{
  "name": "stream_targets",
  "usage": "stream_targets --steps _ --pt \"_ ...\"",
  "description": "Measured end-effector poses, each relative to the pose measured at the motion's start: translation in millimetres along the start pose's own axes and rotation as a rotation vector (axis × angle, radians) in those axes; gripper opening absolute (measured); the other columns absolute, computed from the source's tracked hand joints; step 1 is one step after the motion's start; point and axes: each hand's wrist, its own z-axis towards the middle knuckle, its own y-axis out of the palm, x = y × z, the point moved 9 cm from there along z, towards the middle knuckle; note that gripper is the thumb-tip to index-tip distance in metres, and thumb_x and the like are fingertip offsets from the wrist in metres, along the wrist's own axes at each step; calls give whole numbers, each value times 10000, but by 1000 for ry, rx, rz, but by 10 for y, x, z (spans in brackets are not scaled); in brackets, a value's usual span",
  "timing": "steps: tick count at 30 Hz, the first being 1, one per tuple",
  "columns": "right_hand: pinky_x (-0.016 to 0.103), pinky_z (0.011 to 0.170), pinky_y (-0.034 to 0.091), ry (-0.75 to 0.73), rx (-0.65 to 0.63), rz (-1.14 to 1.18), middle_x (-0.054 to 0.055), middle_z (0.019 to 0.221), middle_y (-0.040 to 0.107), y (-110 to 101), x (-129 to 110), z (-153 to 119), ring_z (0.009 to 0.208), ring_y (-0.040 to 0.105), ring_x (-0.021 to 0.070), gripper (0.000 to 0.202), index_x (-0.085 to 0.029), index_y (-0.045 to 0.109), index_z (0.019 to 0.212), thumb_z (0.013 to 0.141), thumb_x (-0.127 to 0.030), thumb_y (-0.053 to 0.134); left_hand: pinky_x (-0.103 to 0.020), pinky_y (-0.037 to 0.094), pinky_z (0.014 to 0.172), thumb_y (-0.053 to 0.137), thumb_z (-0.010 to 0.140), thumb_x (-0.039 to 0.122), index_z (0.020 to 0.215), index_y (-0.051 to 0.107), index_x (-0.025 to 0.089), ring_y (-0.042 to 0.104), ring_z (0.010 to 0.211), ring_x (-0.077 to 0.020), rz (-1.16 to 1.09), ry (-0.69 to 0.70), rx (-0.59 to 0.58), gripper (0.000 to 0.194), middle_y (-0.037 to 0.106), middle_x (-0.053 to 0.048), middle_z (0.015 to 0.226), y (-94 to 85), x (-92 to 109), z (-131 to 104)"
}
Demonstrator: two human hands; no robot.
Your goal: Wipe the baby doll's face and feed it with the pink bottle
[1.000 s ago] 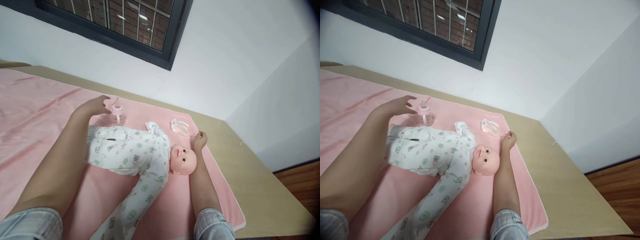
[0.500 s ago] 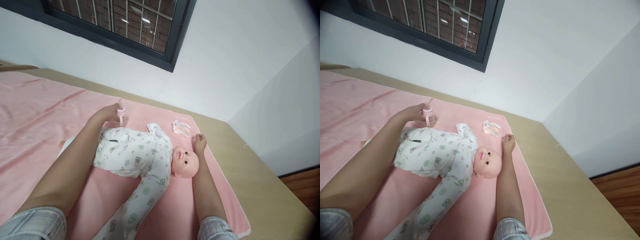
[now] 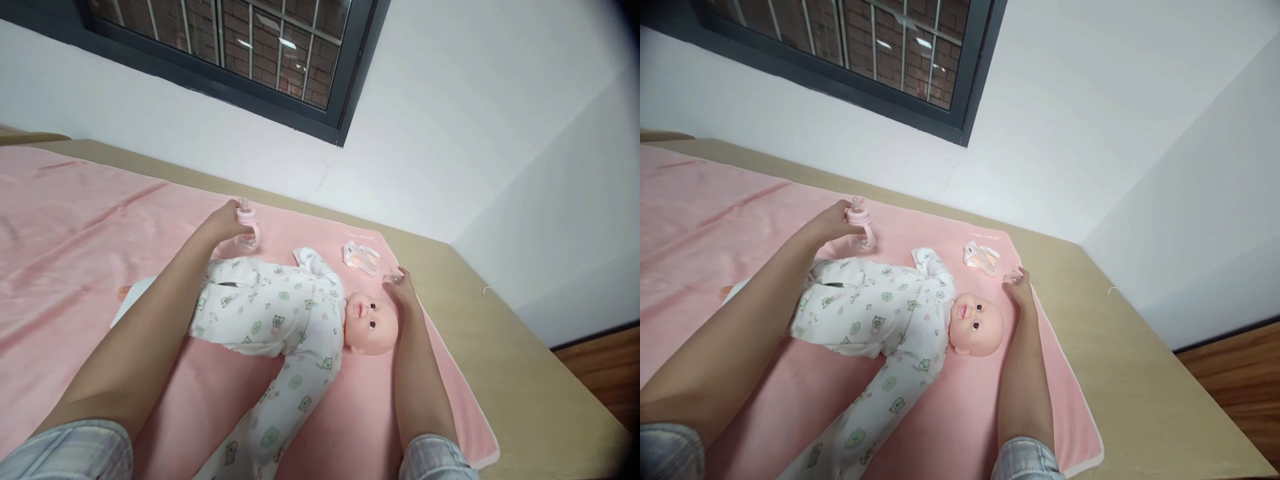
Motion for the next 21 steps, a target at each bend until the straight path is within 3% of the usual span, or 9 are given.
stream_targets --steps 3,5,9,11,16,21 --pt "376 897 527 19 66 54 101 1116 624 -71 -73 -3 960 633 218 877 -167 400 1326 539 -326 753 -322 449 803 641 782 407 1227 434 83 573 1010 -234 -54 -121 46 589 570 -56 1084 12 187 -29" --pt "391 912 521 -15 124 68 114 1142 614 -141 -261 -18 980 628 220 849 -151 416 1326 581 -386 749 -335 484 846 699 728 362 1262 441 117 588 1040 -243 -142 -190 70 642 587 -66 1141 45 371 -60" --pt "417 978 488 -229 173 104 109 1176 615 -274 -971 -134 1038 612 210 741 -161 494 1298 659 -453 729 -356 519 858 728 635 242 1326 437 183 624 1041 -257 -279 -162 65 752 609 -78 1178 177 845 -127" --pt "419 988 488 -361 137 181 101 1208 612 -309 -1382 -256 1049 616 199 731 -177 511 1321 676 -434 739 -377 521 878 706 621 221 1315 450 177 629 1046 -269 -331 -104 37 741 625 -85 1161 290 1048 -168" --pt "401 1027 489 -651 23 254 55 1318 560 -276 -2262 -822 1174 592 195 796 -329 398 1447 738 -463 736 -413 471 991 661 666 235 1280 475 194 611 1124 -273 -337 94 -69 643 627 -80 1223 611 1480 -346" --pt "484 1070 467 -917 -30 216 71 1371 506 -20 -2819 -1583 1259 540 240 704 -365 348 1447 828 -484 662 -399 468 978 621 723 222 1321 446 255 557 1221 -284 -213 196 -140 624 608 -47 1299 703 1879 -613"
